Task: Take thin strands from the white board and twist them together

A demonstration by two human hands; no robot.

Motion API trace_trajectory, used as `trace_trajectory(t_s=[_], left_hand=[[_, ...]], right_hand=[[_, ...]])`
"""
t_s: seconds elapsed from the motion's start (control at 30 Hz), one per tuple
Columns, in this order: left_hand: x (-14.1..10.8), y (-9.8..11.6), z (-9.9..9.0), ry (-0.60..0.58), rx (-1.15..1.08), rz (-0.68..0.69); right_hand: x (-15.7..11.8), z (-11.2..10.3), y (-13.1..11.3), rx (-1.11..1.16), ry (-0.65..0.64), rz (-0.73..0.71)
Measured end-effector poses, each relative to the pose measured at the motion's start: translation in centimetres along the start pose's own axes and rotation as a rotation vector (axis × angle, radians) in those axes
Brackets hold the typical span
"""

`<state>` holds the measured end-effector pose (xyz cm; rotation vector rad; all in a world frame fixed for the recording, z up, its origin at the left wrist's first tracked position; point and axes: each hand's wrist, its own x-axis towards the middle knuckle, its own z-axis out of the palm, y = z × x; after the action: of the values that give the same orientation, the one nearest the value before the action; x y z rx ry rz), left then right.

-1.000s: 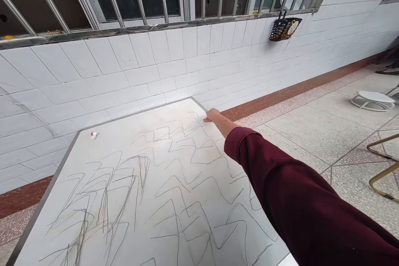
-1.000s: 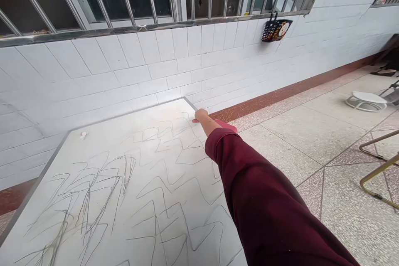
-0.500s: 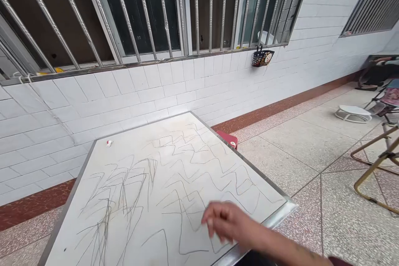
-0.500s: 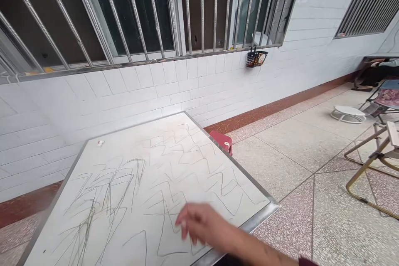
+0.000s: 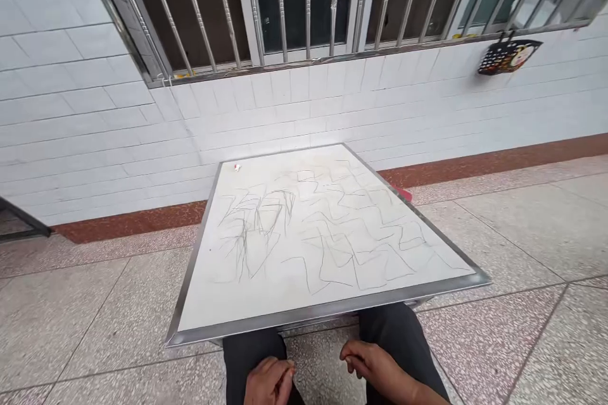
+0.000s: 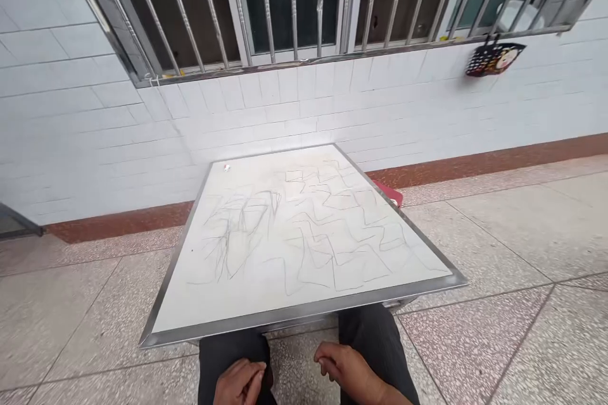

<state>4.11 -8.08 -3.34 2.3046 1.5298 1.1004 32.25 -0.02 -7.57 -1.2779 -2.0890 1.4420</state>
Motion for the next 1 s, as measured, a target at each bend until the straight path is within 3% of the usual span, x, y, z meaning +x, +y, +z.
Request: trace_trajectory(t_s=[0.1,0.27,0.43,0.53,0.7,0.8,1.0], left_hand=[[-0.3,0.5,-1.5,0.08,0.007,-0.034],[-0.1,-0.1,-4.4,0.251,0.055,-0.133],[3.4,-3.0,-6.4,0.359,0.158,-0.28],[7.2,-4.6,-6.2,0.32,0.199,-0.282],[12.6,-7.0,-4.4,0.222,0.262,-0.261],[13.8,-8.4,-3.4,0.194,0.287,-0.276],[13.8,-9.4,-2.9,0.18,0.28,-0.305]], right_hand=[[0.1,1.1,-1.0,0.028,-0.051,-0.022],[1.0,1.1,-5.3,0.022,-0.123,-0.155],[2.5,0.9,-8.1,0.004,-0.118,-0.205],[3.1,1.1,-8.9,-0.038,-0.155,-0.248],[3.4,1.2,-8.7,-0.113,-0.16,-0.291],[3.1,1.2,-7.5,-0.099,-0.158,-0.242],[2.2,1.0,-5.2,0.005,-0.106,-0.126]])
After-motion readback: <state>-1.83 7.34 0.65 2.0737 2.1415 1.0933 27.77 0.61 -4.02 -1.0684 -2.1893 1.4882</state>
